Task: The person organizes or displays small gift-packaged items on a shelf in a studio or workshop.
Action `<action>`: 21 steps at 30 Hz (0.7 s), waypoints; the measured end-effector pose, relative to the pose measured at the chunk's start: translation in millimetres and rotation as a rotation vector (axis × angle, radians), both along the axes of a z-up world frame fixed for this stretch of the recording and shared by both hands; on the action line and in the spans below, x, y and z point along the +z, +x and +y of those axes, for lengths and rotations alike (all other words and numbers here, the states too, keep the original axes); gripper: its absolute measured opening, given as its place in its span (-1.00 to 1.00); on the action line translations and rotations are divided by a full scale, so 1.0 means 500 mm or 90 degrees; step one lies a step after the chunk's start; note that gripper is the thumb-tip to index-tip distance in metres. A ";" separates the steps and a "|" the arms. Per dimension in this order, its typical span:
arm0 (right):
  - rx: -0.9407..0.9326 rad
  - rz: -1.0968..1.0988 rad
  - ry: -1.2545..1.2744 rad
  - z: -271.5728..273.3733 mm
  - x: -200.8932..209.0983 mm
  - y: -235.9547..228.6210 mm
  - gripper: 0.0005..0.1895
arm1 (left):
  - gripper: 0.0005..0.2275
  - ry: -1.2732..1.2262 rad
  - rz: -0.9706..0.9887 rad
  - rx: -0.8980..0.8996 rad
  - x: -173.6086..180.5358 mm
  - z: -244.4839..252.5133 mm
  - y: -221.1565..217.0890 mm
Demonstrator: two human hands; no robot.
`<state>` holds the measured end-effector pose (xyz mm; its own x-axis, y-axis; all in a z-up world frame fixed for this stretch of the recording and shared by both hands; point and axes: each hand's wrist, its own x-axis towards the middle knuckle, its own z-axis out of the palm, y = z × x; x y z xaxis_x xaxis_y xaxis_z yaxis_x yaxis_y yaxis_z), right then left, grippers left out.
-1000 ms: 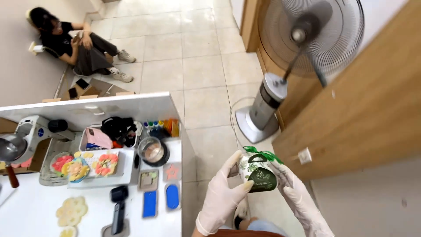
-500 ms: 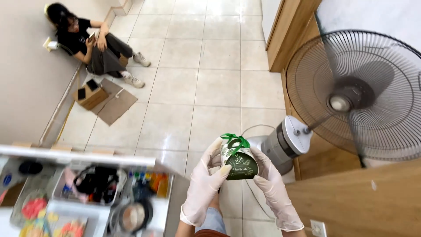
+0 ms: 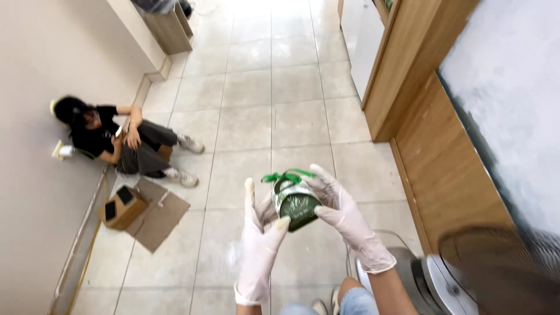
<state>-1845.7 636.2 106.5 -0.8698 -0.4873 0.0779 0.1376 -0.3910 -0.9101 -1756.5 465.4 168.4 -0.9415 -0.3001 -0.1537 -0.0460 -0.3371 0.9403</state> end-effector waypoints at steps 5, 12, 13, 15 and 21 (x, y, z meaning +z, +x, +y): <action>0.079 0.021 0.066 -0.050 -0.040 -0.279 0.13 | 0.00 -0.076 -0.078 0.019 -0.035 -0.060 -0.243; 0.105 0.047 0.073 -0.069 -0.017 -0.718 0.17 | -0.04 -0.035 0.011 -0.003 -0.034 -0.086 -0.650; 0.107 0.071 0.096 -0.077 -0.004 -0.786 0.17 | -0.07 -0.019 0.019 -0.010 -0.021 -0.100 -0.715; 0.117 0.098 0.098 -0.094 0.020 -0.902 0.15 | -0.04 -0.023 0.013 -0.004 0.007 -0.117 -0.820; 0.173 0.039 0.203 -0.205 0.041 -1.138 0.00 | -0.06 0.057 0.049 0.029 -0.143 -0.229 -1.078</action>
<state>-2414.7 533.8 126.9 -0.7047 -0.7065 -0.0661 0.1380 -0.0451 -0.9894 -2295.5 351.1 97.0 -0.9372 -0.3314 -0.1091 0.0428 -0.4195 0.9067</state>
